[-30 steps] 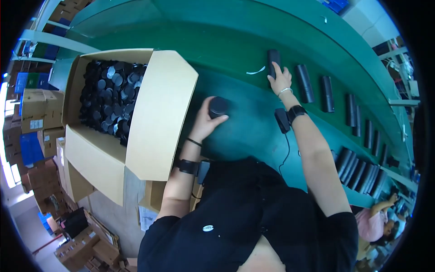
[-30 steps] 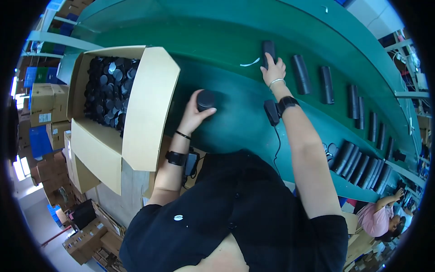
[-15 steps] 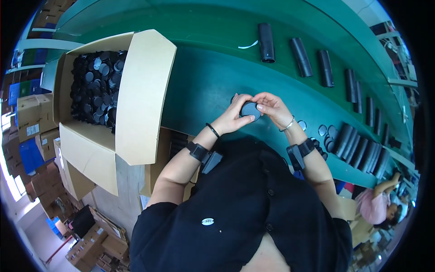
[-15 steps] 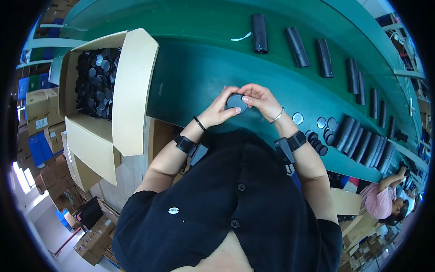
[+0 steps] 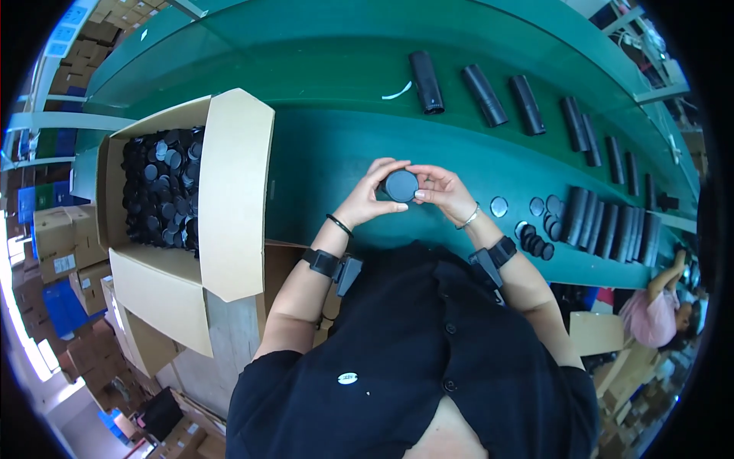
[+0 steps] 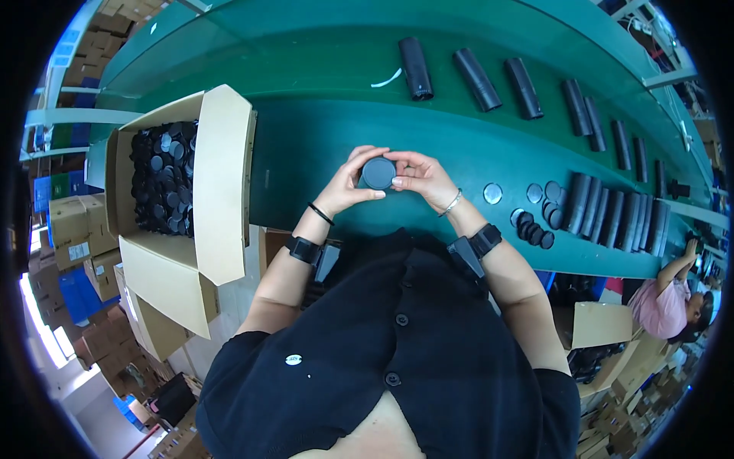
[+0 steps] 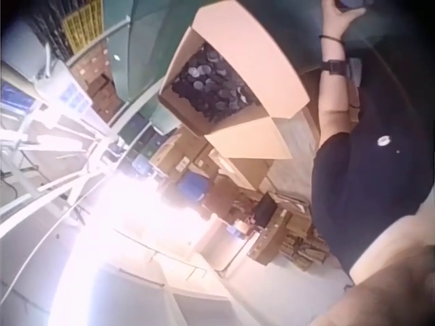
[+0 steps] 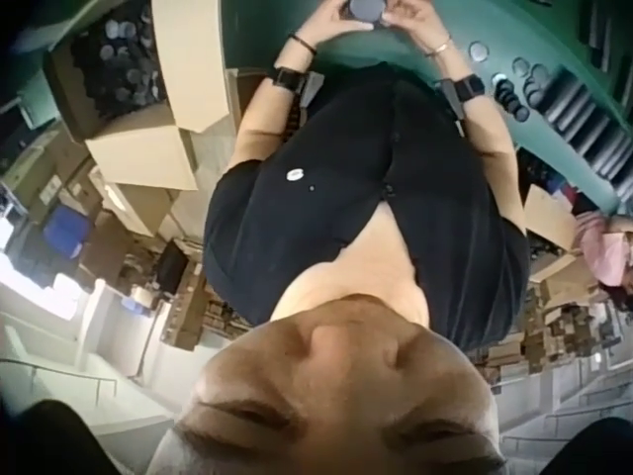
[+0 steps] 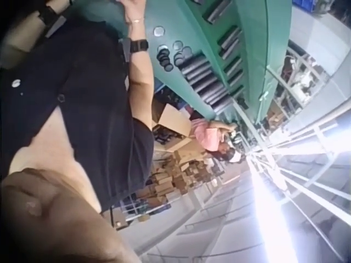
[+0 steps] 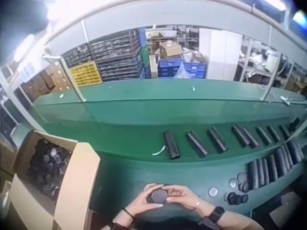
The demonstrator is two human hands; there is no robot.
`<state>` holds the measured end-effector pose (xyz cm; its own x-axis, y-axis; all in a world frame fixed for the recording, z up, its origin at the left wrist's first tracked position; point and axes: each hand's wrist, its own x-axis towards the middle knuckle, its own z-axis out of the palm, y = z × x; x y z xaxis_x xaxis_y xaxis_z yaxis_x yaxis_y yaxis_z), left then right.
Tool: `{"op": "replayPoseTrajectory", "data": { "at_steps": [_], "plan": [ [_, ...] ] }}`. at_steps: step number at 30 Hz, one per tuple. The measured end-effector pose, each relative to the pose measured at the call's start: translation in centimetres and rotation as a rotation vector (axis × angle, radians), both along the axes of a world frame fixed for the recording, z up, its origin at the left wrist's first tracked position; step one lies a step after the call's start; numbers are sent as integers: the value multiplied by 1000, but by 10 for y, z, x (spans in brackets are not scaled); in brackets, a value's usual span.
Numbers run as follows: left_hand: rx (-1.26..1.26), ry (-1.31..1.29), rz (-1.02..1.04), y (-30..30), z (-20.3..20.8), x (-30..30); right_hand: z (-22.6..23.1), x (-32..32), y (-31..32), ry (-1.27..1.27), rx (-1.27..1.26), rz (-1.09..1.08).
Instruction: The person caps black cylinders by hand, placing a cap on each end of a cylinder, and then packs the capped cylinders into a cardboard box.
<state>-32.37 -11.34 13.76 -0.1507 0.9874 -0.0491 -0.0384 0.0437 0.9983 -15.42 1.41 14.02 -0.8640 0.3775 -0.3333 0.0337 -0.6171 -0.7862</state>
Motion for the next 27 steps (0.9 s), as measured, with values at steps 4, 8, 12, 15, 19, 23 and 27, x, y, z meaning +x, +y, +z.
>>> {"op": "replayPoseTrajectory", "data": {
  "at_steps": [4, 8, 12, 15, 19, 23, 27],
  "plan": [
    [-39, -523, -37, -2, -7, 1, -13, -3, 1, -9, 249, 82],
    [-145, -768, 40, -3, -19, 18, -5, -8, -8, -76, 638, 75],
    [-146, -643, 118, -5, -35, 20, -11, -1, -11, 0, 565, 34],
    [-174, -619, 75, -10, -26, 22, -14, 9, -11, 3, 423, 61],
    [-64, -56, 41, -18, -20, 34, -13, 17, -10, 12, 444, 120],
    [-106, 99, 1, -25, -15, 28, 11, 21, -13, -43, 450, 232],
    [-28, 158, 19, -23, -12, 30, 11, 23, -12, -76, 837, 230]
  ]
}}
